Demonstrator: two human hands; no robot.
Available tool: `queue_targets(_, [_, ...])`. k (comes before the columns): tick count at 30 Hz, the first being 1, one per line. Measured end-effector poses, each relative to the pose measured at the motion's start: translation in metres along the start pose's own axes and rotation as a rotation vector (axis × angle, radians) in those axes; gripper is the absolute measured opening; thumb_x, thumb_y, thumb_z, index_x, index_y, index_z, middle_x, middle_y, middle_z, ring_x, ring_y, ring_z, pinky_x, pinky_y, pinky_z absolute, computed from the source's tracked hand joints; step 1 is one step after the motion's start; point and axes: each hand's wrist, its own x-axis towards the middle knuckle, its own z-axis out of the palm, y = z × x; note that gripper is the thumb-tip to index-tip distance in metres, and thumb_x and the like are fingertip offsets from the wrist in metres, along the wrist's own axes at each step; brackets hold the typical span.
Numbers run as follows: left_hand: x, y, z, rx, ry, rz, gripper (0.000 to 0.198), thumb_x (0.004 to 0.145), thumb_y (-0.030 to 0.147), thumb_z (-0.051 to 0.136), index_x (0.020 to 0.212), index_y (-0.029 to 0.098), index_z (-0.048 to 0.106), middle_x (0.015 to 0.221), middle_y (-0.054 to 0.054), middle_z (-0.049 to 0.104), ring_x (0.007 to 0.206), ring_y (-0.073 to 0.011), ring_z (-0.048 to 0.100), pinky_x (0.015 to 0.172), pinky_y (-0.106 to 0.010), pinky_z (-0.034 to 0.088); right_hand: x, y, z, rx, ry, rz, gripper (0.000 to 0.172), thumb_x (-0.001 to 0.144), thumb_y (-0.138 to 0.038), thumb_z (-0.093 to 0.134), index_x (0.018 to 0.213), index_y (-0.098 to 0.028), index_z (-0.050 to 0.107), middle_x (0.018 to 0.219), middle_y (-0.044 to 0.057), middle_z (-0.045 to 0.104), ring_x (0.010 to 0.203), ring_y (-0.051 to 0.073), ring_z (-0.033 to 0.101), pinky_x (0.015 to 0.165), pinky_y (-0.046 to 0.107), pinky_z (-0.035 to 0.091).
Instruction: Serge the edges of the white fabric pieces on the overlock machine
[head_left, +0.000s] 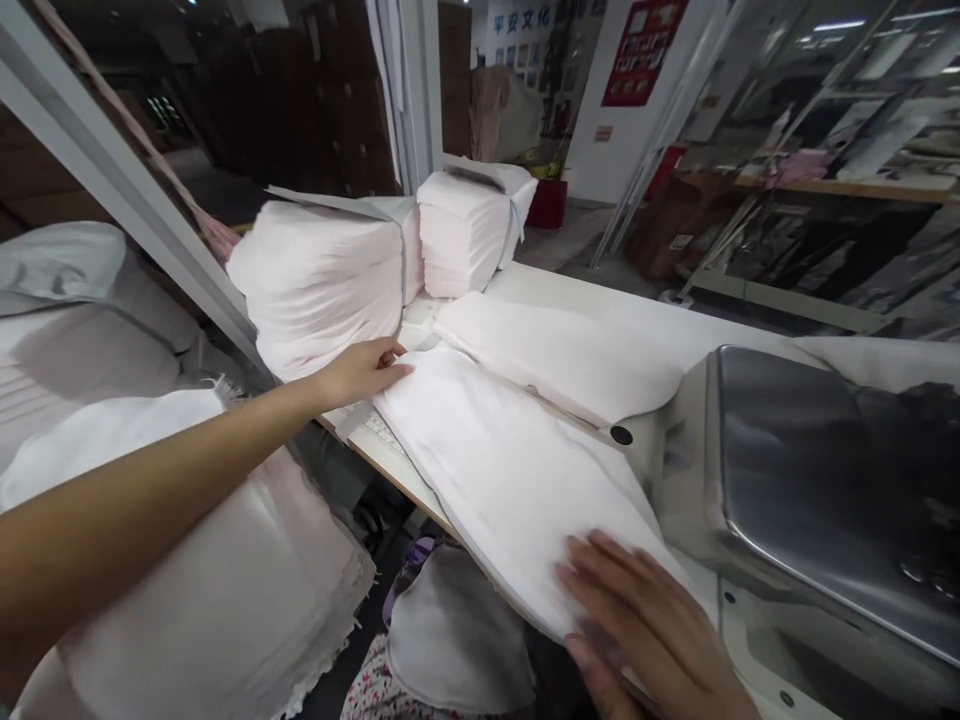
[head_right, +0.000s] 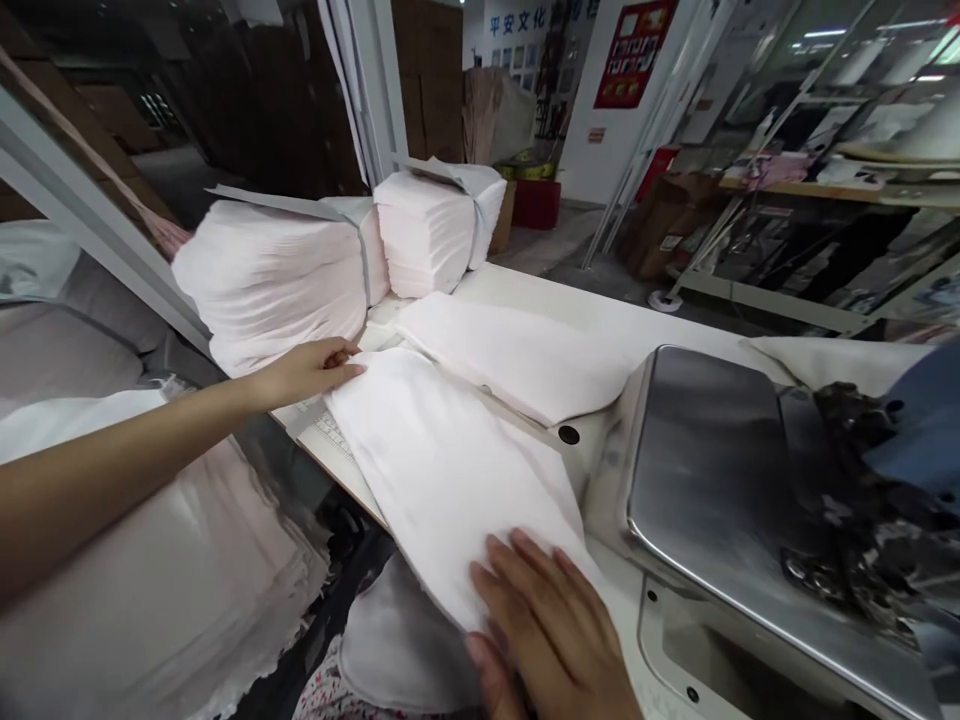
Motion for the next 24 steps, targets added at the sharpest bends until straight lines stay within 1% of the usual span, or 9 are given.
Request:
queue_targets(3, [-0.004,0.01,-0.001,0.066,0.081,0.074,0.038,0.083,0.043,0.053,0.105,0.013,0.062,0.099,-0.011,0.058,0.092,-0.0248,0.056,0.082,-0.035,0.044,0.002,0.004,0.012,-0.07,-0.067,-0.099,0.049,0.084,-0.026,0.059,0.132,-0.019,0.05,0.135,0.006,0.059,0.132,0.024,0.045,0.112,0.04,0.024])
queue_targets(5, [-0.011,0.022,0.005,0.123,0.096,0.209,0.038,0.09,0.041,0.045,0.113,0.014,0.061,0.116,-0.013,0.056,0.112,-0.026,0.05,0.097,-0.037,0.038,-0.003,0.006,0.015,-0.064,-0.068,-0.094,0.051,0.084,-0.023,0.058,0.134,-0.019,0.048,0.137,0.007,0.057,0.137,0.023,0.038,0.113,0.041,0.022])
queue_targets(7, [-0.016,0.032,0.018,0.217,0.01,0.366,0.041,0.096,0.04,0.038,0.122,0.016,0.058,0.128,-0.013,0.053,0.124,-0.0266,0.043,0.107,-0.042,0.03,-0.007,0.007,0.016,-0.042,-0.071,-0.08,0.051,0.084,-0.022,0.058,0.134,-0.019,0.049,0.137,0.007,0.056,0.14,0.023,0.034,0.114,0.041,0.021])
queue_targets(9, [-0.021,0.035,0.033,0.322,-0.099,0.444,0.047,0.098,0.042,0.034,0.135,0.016,0.048,0.141,-0.013,0.046,0.134,-0.0281,0.034,0.113,-0.047,0.02,-0.01,0.008,0.015,-0.02,-0.07,-0.083,0.051,0.084,-0.023,0.059,0.133,-0.02,0.05,0.137,0.008,0.057,0.14,0.022,0.033,0.115,0.04,0.02])
queue_targets(11, [-0.023,0.032,0.046,0.39,-0.15,0.423,0.053,0.099,0.044,0.031,0.144,0.018,0.035,0.15,-0.011,0.037,0.141,-0.0276,0.025,0.115,-0.049,0.011,-0.012,0.008,0.014,0.009,-0.069,-0.073,0.049,0.084,-0.022,0.059,0.132,-0.02,0.051,0.136,0.007,0.057,0.139,0.022,0.035,0.116,0.04,0.02])
queue_targets(13, [-0.024,0.027,0.053,0.42,-0.157,0.392,0.055,0.1,0.046,0.028,0.147,0.019,0.029,0.153,-0.009,0.033,0.143,-0.0256,0.02,0.117,-0.048,0.008,-0.012,0.007,0.012,0.06,-0.059,-0.019,0.044,0.086,-0.02,0.058,0.129,-0.023,0.053,0.134,0.005,0.059,0.136,0.022,0.041,0.115,0.04,0.025])
queue_targets(18, [-0.019,0.023,0.05,0.419,-0.194,0.384,0.056,0.099,0.049,0.026,0.148,0.021,0.028,0.155,-0.009,0.03,0.144,-0.0246,0.018,0.117,-0.047,0.008,-0.008,0.002,0.0,0.226,-0.036,0.201,0.029,0.09,-0.022,0.055,0.118,-0.028,0.058,0.124,0.001,0.066,0.125,0.021,0.054,0.109,0.044,0.041])
queue_targets(21, [-0.025,0.037,0.04,0.401,-0.206,0.375,0.059,0.099,0.052,0.024,0.146,0.018,0.033,0.157,-0.012,0.021,0.144,-0.0281,0.017,0.117,-0.048,0.014,-0.006,-0.001,-0.007,0.248,-0.04,0.205,0.026,0.089,-0.025,0.058,0.115,-0.028,0.06,0.123,0.001,0.067,0.123,0.022,0.056,0.107,0.046,0.045])
queue_targets(24, [-0.044,0.06,0.028,0.317,-0.25,0.411,0.056,0.098,0.053,0.024,0.139,0.02,0.046,0.157,-0.009,0.02,0.144,-0.0262,0.018,0.117,-0.042,0.021,-0.006,-0.002,-0.011,0.256,-0.048,0.181,0.026,0.089,-0.022,0.059,0.114,-0.028,0.061,0.126,0.001,0.065,0.124,0.021,0.055,0.107,0.046,0.045])
